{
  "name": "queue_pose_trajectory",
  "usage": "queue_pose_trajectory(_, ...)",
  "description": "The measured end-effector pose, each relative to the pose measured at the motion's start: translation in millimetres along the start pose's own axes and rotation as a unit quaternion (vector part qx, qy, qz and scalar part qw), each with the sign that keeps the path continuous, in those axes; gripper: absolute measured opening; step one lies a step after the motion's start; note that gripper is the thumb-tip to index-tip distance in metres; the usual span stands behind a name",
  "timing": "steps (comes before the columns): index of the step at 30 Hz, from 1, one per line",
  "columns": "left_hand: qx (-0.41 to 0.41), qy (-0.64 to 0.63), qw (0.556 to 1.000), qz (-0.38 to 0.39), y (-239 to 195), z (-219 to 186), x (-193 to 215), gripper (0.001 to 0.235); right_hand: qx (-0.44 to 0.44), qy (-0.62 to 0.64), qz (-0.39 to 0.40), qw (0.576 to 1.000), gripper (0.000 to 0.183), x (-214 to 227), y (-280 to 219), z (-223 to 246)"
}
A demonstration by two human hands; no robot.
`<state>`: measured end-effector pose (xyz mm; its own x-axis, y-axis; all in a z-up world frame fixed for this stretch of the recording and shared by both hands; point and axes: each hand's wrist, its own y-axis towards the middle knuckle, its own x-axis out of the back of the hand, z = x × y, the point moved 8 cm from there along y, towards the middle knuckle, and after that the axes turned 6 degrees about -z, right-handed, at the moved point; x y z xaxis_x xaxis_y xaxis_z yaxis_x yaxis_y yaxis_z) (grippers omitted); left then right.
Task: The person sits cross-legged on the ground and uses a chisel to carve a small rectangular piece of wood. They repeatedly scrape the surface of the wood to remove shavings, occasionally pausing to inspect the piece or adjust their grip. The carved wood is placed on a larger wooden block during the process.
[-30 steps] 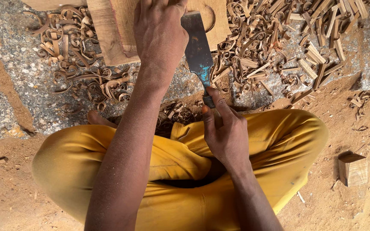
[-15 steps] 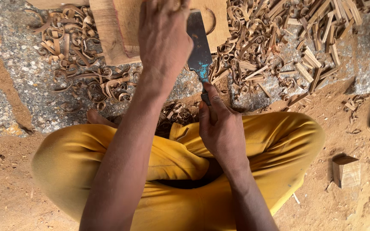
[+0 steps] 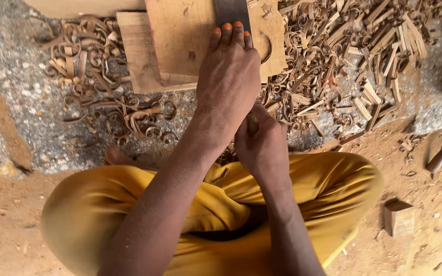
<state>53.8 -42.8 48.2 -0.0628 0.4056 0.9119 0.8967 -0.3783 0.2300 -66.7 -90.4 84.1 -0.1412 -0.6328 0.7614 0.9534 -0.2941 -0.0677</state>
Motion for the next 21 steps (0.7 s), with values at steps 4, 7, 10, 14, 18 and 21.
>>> queue_pose_trajectory(4,0.056,-0.143,0.988,-0.016,-3,26,16,0.047,-0.043,0.034,-0.006,0.998,0.041,8,-9,-12)
queue_pose_trajectory(7,0.079,-0.195,0.971,-0.111,-11,48,36,0.059,-0.009,0.055,-0.043,0.998,0.041,33,-23,-13)
queue_pose_trajectory(10,0.048,-0.17,0.974,-0.141,-5,53,34,0.061,0.015,0.053,-0.057,0.997,0.045,53,-49,-11)
queue_pose_trajectory(14,0.009,-0.058,0.99,-0.128,-9,51,15,0.058,-0.024,-0.038,-0.014,0.999,0.047,50,-66,-25)
queue_pose_trajectory(18,0.015,0.005,0.993,-0.118,-12,51,5,0.063,-0.028,-0.017,-0.014,0.999,0.047,46,-71,-26)
queue_pose_trajectory(21,0.013,0.01,0.991,-0.132,-12,47,1,0.063,-0.024,-0.009,-0.022,0.999,0.046,46,-71,-23)
